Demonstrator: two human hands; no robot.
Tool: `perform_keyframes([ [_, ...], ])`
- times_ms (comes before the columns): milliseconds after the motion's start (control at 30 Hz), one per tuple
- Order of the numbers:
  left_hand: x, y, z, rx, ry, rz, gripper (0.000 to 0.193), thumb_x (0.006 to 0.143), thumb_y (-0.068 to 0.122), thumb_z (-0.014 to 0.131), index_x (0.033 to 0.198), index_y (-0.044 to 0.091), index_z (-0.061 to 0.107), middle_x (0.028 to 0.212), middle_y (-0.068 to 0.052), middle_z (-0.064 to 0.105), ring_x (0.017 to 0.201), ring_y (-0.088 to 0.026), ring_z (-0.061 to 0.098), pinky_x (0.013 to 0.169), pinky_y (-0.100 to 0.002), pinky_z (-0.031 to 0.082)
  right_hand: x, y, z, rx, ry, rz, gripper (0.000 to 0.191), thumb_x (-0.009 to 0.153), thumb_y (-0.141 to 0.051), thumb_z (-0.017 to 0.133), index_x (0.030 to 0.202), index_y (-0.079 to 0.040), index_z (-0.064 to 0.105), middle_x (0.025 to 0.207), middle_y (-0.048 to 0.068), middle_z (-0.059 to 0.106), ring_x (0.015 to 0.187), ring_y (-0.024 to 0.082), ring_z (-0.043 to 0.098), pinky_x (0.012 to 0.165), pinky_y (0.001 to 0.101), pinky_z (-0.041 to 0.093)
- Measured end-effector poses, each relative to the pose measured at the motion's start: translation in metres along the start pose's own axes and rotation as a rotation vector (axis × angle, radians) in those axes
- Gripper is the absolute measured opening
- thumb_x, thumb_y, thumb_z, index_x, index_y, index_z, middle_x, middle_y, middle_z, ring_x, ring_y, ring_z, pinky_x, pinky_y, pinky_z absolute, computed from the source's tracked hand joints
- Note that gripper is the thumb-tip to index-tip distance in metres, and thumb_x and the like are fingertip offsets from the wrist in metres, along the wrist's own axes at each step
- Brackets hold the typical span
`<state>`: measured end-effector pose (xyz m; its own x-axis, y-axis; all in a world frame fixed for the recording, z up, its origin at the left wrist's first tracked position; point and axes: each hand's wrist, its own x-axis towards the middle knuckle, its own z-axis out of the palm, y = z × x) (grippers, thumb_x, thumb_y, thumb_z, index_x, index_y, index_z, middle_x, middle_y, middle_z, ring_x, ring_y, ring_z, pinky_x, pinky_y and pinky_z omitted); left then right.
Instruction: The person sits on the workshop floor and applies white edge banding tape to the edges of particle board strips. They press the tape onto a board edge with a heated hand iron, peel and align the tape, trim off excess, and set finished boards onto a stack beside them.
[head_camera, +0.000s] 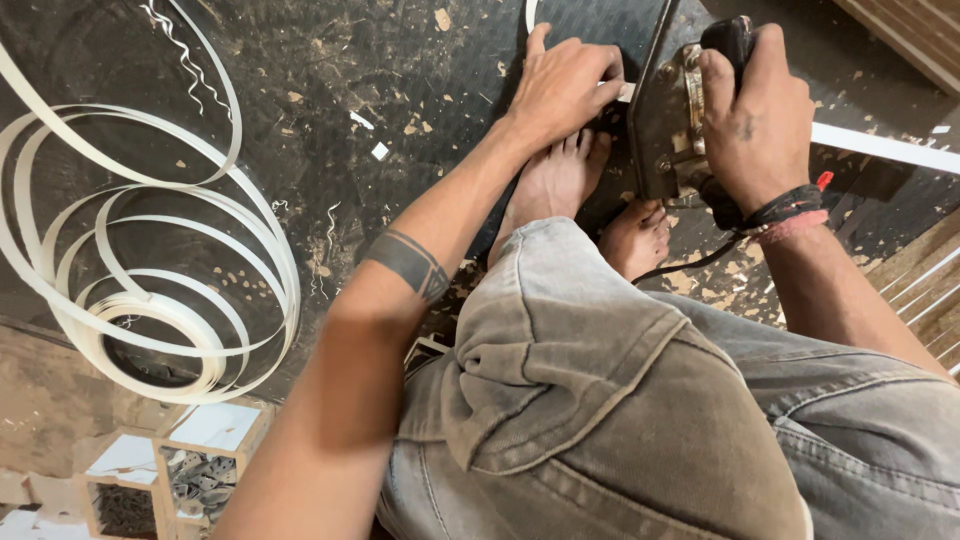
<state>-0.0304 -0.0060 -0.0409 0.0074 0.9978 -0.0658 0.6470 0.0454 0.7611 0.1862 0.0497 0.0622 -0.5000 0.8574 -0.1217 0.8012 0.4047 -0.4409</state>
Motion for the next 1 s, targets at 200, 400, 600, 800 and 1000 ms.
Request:
perform_keyframes([
  [200, 0.001, 0.015, -0.013, -0.02, 0.044, 0.011, 0.012, 0.085, 0.024, 0.074, 0.086, 0.012, 0.076, 0.081, -0.006, 0.076, 0.087, -0.029, 0.071, 0.104, -0.064, 0.03, 0.002, 0.0, -0.001, 0.017, 0.003, -0.009, 0.032, 0.121, -0.026, 0.058, 0.117, 0.003, 0.044, 0.088, 0.031, 0.066, 0.084, 0.054, 0.064, 0.067, 0.058, 0.048],
  [400, -0.014, 0.032, -0.008, 0.036, 0.058, 0.001, 0.008, 0.089, 0.02, 0.074, 0.093, 0.013, 0.076, 0.078, -0.005, 0.073, 0.084, -0.022, 0.07, 0.113, -0.059, 0.028, 0.003, 0.0, -0.002, 0.036, -0.013, 0.011, 0.032, 0.121, -0.027, 0.057, 0.118, 0.002, 0.044, 0.088, 0.031, 0.066, 0.082, 0.054, 0.063, 0.066, 0.0582, 0.048],
  [600, -0.066, -0.016, -0.04, 0.542, -0.089, -0.008, 0.026, 0.087, 0.0, 0.066, 0.108, 0.014, 0.074, 0.098, -0.004, 0.075, 0.104, -0.022, 0.068, 0.118, -0.068, 0.018, 0.005, 0.001, 0.001, 0.018, -0.001, 0.027, 0.038, 0.122, -0.034, 0.061, 0.118, 0.0, 0.045, 0.084, 0.031, 0.065, 0.079, 0.055, 0.062, 0.066, 0.0601, 0.047],
  [800, -0.084, -0.013, -0.05, 0.34, 0.154, 0.187, 0.043, 0.092, 0.011, 0.065, 0.132, 0.0, 0.058, 0.13, -0.017, 0.062, 0.122, -0.032, 0.057, 0.114, -0.053, 0.03, 0.005, -0.007, -0.003, 0.033, -0.011, 0.057, 0.038, 0.12, -0.035, 0.062, 0.119, -0.001, 0.046, 0.085, 0.032, 0.065, 0.08, 0.057, 0.061, 0.066, 0.0611, 0.046],
  [1000, -0.056, 0.012, -0.031, 0.033, 0.195, 0.096, 0.039, 0.096, 0.004, 0.06, 0.135, 0.005, 0.056, 0.125, -0.014, 0.066, 0.122, -0.034, 0.058, 0.107, -0.046, 0.043, 0.005, -0.012, -0.009, 0.058, -0.024, 0.097, 0.038, 0.117, -0.036, 0.061, 0.116, -0.001, 0.047, 0.086, 0.033, 0.065, 0.083, 0.058, 0.061, 0.069, 0.062, 0.047],
])
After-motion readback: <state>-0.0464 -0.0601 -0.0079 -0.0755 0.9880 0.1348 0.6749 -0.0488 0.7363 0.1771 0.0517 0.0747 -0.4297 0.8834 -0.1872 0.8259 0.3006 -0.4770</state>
